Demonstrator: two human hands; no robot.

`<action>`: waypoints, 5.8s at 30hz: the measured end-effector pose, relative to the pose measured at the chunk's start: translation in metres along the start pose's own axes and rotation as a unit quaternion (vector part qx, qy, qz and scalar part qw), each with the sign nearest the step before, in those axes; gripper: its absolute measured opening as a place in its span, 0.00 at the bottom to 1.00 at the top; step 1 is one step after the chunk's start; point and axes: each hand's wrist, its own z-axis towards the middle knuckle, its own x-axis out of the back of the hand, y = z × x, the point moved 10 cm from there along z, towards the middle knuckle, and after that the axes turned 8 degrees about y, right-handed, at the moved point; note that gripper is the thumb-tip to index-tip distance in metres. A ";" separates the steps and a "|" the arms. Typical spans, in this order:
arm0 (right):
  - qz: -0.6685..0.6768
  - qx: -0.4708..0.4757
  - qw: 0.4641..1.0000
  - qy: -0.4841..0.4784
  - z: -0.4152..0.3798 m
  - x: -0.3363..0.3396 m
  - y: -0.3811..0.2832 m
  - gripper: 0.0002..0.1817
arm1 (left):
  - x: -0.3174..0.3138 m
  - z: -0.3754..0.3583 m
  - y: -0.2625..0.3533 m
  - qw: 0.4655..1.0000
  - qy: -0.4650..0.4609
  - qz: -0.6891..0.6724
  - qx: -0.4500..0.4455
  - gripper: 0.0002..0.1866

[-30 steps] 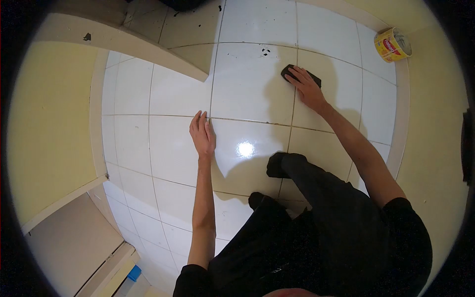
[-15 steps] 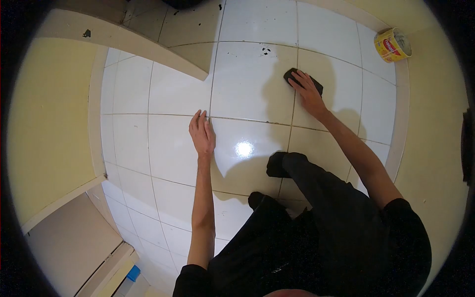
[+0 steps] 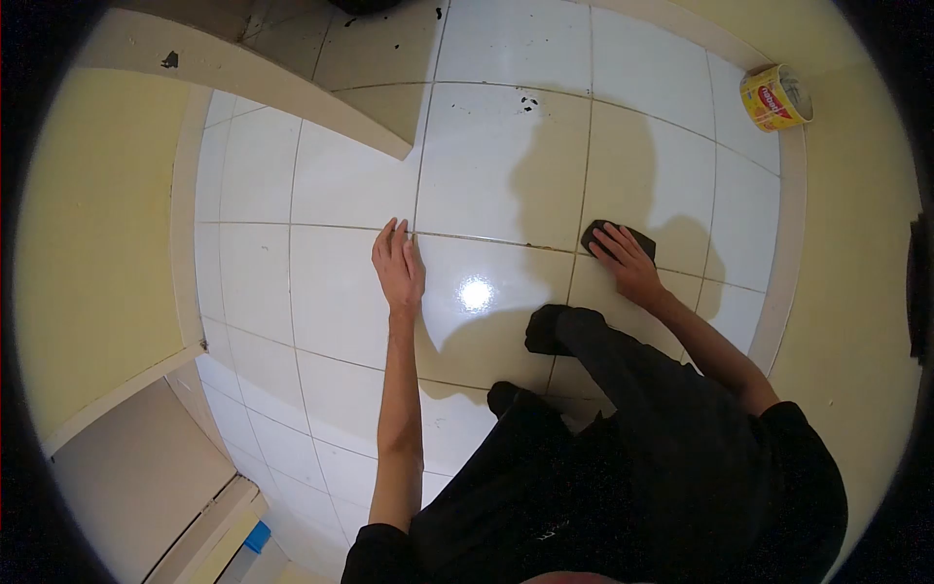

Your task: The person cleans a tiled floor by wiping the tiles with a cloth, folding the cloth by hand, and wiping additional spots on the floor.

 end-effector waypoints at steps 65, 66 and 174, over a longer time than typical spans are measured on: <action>0.032 0.137 0.990 -0.019 0.180 -0.041 0.017 0.43 | 0.002 0.000 0.001 1.000 0.007 -0.007 -0.003 0.21; 0.020 0.119 0.993 -0.005 0.191 -0.039 0.025 0.43 | 0.003 0.000 0.001 1.000 0.006 -0.009 -0.005 0.21; -0.160 -0.246 0.907 0.303 0.160 0.041 0.306 0.28 | -0.002 0.001 -0.008 1.000 0.013 0.006 0.016 0.19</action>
